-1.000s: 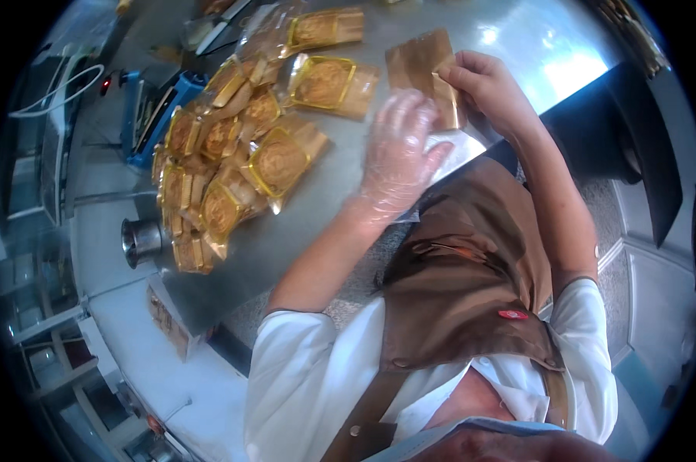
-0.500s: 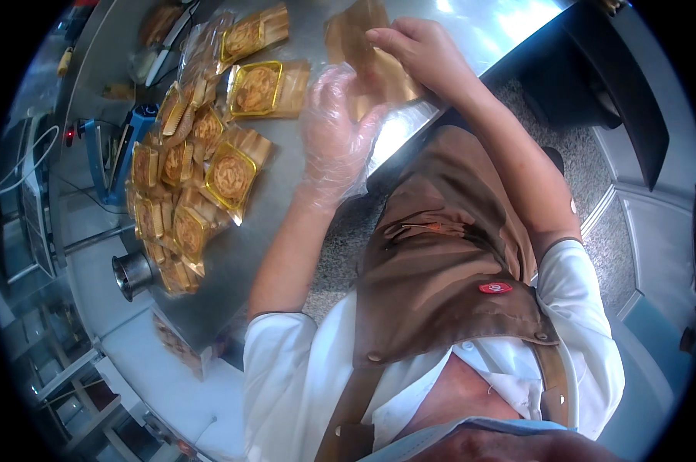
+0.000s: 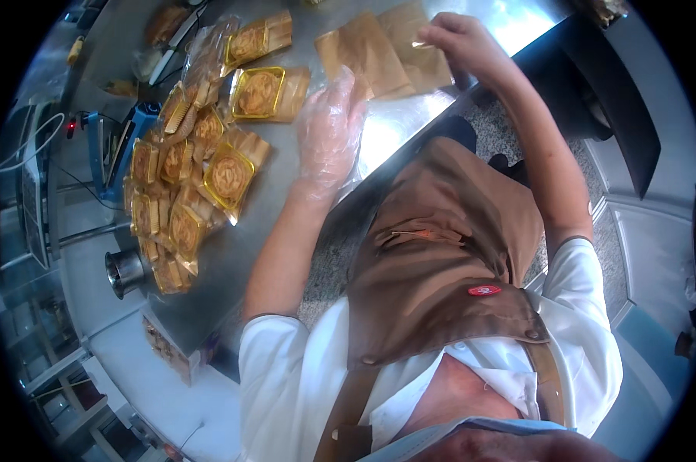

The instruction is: The person places square food items into transparent plastic bags and seals them using a handheld heat sealer. The person repeatedly picks up items, inserts them into bags, and uses the sealer to close each package, stacking the finished units on the table.

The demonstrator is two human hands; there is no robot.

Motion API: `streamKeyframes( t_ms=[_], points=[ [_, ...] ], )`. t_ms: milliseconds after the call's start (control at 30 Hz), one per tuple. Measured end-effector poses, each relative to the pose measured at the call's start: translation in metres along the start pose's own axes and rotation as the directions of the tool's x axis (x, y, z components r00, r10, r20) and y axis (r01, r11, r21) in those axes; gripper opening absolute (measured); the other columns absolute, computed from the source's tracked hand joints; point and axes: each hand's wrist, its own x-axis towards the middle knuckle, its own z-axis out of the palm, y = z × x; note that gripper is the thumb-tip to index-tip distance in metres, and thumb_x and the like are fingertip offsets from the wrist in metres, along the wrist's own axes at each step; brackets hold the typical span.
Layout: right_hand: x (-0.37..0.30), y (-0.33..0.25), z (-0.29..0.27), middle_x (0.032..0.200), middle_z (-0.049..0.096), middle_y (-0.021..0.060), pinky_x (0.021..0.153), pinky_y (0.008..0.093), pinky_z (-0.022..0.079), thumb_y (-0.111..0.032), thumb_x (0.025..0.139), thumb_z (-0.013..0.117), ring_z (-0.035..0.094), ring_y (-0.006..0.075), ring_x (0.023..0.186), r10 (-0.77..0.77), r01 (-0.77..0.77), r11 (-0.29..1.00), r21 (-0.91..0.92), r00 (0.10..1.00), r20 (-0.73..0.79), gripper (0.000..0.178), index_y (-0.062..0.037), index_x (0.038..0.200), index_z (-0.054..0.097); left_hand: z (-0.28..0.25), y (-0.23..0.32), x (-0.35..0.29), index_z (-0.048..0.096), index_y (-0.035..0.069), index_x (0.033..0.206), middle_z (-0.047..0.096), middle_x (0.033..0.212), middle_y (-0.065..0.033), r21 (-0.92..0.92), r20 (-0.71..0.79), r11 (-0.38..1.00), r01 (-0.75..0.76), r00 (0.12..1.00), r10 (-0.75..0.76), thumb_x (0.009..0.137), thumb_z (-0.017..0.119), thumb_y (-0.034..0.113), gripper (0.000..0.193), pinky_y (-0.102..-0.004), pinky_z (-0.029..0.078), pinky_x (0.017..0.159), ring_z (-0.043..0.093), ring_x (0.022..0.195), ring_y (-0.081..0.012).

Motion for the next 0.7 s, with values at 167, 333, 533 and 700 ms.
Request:
streamKeyframes(
  t_ms=[167, 333, 533, 700],
  points=[
    [0.024, -0.003, -0.061, 0.086, 0.073, 0.0219, 0.075, 0.0459, 0.057, -0.034, 0.091, 0.074, 0.072, 0.0338, 0.079, 0.113, -0.185, 0.921, -0.342, 0.969, -0.221, 0.041, 0.0054, 0.103, 0.073, 0.0, -0.004, -0.002, 0.066, 0.005, 0.131, 0.074, 0.115, -0.0176, 0.014, -0.026, 0.999, -0.043, 0.999, 0.043, 0.09, 0.076, 0.015, 0.043, -0.0469, 0.053, 0.093, 0.068, 0.106, -0.0382],
    [0.014, 0.016, -0.044, 0.082, 0.072, 0.0127, 0.068, 0.0364, 0.056, -0.032, 0.102, 0.066, 0.069, 0.0205, 0.069, -0.401, 0.183, 0.785, -0.592, 0.878, -0.261, 0.035, 0.0004, 0.113, 0.072, 0.001, 0.004, 0.001, 0.066, 0.005, 0.13, 0.075, 0.109, -0.0175, -0.003, -0.002, 0.999, -0.044, 0.999, 0.044, 0.089, 0.076, 0.011, 0.042, -0.0467, 0.054, 0.091, 0.068, 0.1, -0.0383],
    [-0.075, -0.063, 0.023, 0.095, 0.072, 0.0258, 0.079, 0.043, 0.056, -0.02, 0.099, 0.065, 0.072, 0.0393, 0.087, -0.117, 0.118, 0.962, -0.245, 0.993, 0.019, 0.03, 0.0032, 0.116, 0.069, -0.002, 0.011, -0.008, 0.066, 0.006, 0.127, 0.073, 0.103, -0.0143, -0.153, 0.007, 0.97, -0.188, 0.982, 0.191, 0.082, 0.078, 0.008, 0.046, -0.0459, 0.054, 0.081, 0.066, 0.092, -0.0362],
    [-0.143, -0.058, 0.016, 0.082, 0.07, 0.0149, 0.065, 0.0353, 0.053, -0.027, 0.1, 0.066, 0.068, 0.0229, 0.069, 0.173, -0.19, 0.97, -0.152, 0.977, -0.121, 0.029, 0.0021, 0.101, 0.068, 0.0, 0.017, -0.019, 0.065, 0.011, 0.134, 0.071, 0.105, -0.0139, -0.246, 0.107, 0.943, -0.224, 0.961, 0.256, 0.083, 0.078, 0.005, 0.053, -0.044, 0.054, 0.082, 0.064, 0.093, -0.0346]
  ],
)
